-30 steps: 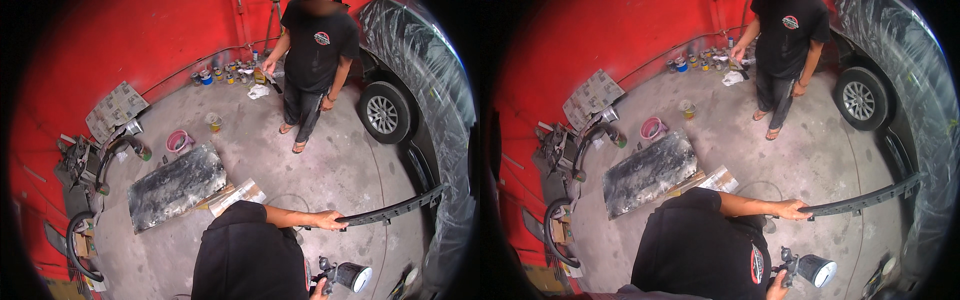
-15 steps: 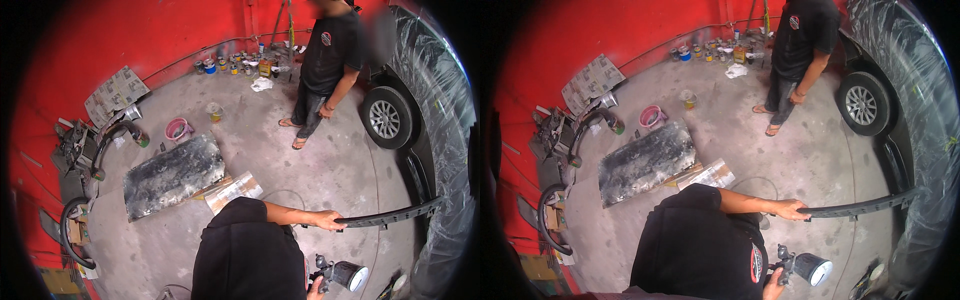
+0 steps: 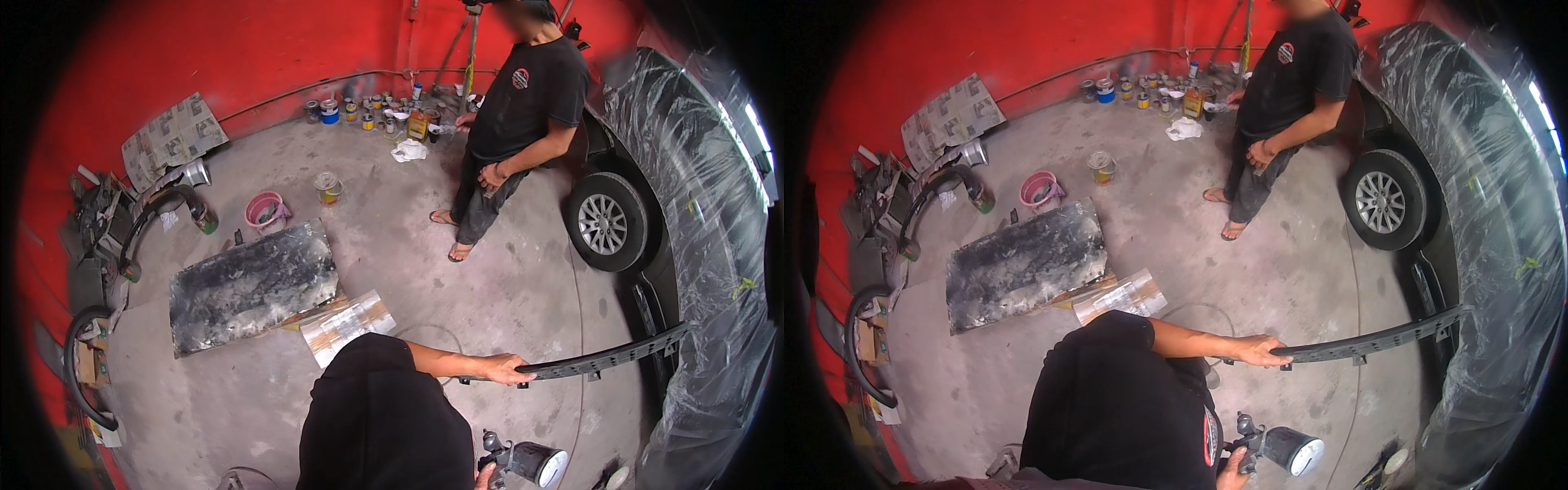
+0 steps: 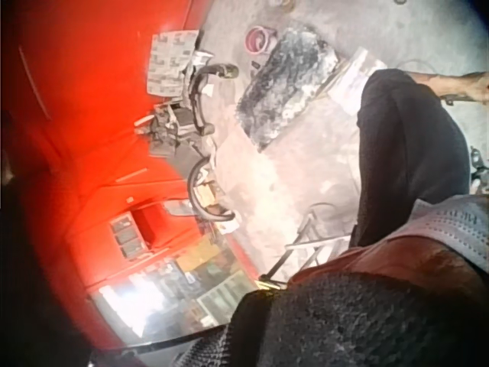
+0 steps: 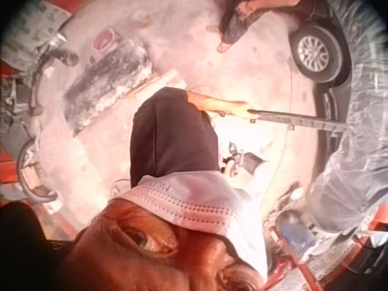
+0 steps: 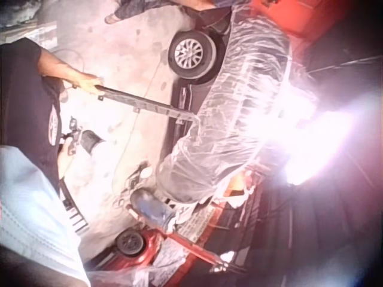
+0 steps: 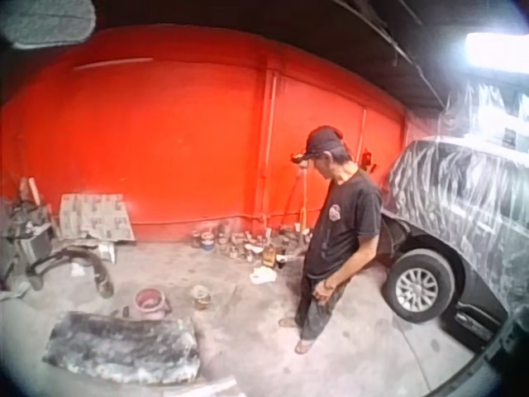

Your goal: The person handles a car grille, wipes its surface with a cloth, and subsequently holds the grille while using a spray gun.

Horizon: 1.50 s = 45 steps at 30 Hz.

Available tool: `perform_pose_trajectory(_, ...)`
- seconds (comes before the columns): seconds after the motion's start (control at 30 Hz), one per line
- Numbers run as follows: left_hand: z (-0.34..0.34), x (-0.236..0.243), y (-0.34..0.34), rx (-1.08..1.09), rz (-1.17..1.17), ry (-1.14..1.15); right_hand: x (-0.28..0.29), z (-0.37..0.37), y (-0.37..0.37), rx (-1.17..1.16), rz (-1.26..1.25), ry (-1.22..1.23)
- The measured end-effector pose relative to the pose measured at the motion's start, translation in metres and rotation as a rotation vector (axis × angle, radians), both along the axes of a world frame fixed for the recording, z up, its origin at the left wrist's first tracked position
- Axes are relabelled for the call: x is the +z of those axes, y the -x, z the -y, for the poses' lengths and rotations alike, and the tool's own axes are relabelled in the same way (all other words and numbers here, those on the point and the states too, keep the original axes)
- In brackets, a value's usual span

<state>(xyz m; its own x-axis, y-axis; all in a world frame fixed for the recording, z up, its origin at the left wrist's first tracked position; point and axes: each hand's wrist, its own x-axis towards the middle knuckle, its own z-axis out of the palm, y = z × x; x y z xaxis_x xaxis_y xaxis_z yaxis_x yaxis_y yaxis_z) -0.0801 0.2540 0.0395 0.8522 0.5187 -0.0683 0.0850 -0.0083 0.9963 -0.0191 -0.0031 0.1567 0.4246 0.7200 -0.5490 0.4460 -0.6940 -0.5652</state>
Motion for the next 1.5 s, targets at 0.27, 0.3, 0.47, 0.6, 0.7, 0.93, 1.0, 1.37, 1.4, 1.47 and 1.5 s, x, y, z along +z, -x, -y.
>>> perform_pose_trajectory(0.27,-0.004,0.002,0.006,0.016,-0.015,0.003,0.035,-0.024,0.012,0.068,0.103,0.057)
perform_pose_trajectory(0.3,-0.004,0.001,0.006,0.009,-0.010,0.004,0.036,-0.024,0.013,0.076,0.109,0.063)
perform_pose_trajectory(0.47,-0.006,-0.006,0.005,0.029,0.043,0.052,0.040,-0.029,0.015,0.095,0.135,0.085)
perform_pose_trajectory(0.6,-0.006,-0.009,0.003,0.018,0.044,0.068,0.037,-0.029,0.013,0.114,0.132,0.103)
perform_pose_trajectory(0.7,-0.004,-0.005,0.005,0.000,0.047,0.075,0.038,-0.029,0.015,0.118,0.146,0.111)
perform_pose_trajectory(0.93,0.003,-0.007,0.002,-0.050,0.095,0.140,0.039,-0.027,0.016,0.138,0.152,0.124)
perform_pose_trajectory(1.0,0.003,-0.005,0.002,-0.062,0.087,0.137,0.041,-0.027,0.015,0.144,0.158,0.136)
perform_pose_trajectory(1.37,0.005,-0.001,-0.002,-0.088,-0.013,0.099,0.043,-0.022,0.009,0.242,0.193,0.223)
perform_pose_trajectory(1.4,0.004,-0.002,-0.004,-0.082,-0.015,0.095,0.042,-0.022,0.008,0.215,0.148,0.237)
perform_pose_trajectory(1.47,0.005,-0.003,-0.004,-0.076,-0.020,0.092,0.028,-0.016,0.001,0.252,0.137,0.180)
perform_pose_trajectory(1.5,0.005,-0.003,-0.004,-0.082,-0.011,0.100,0.019,-0.012,-0.004,0.288,0.129,0.120)
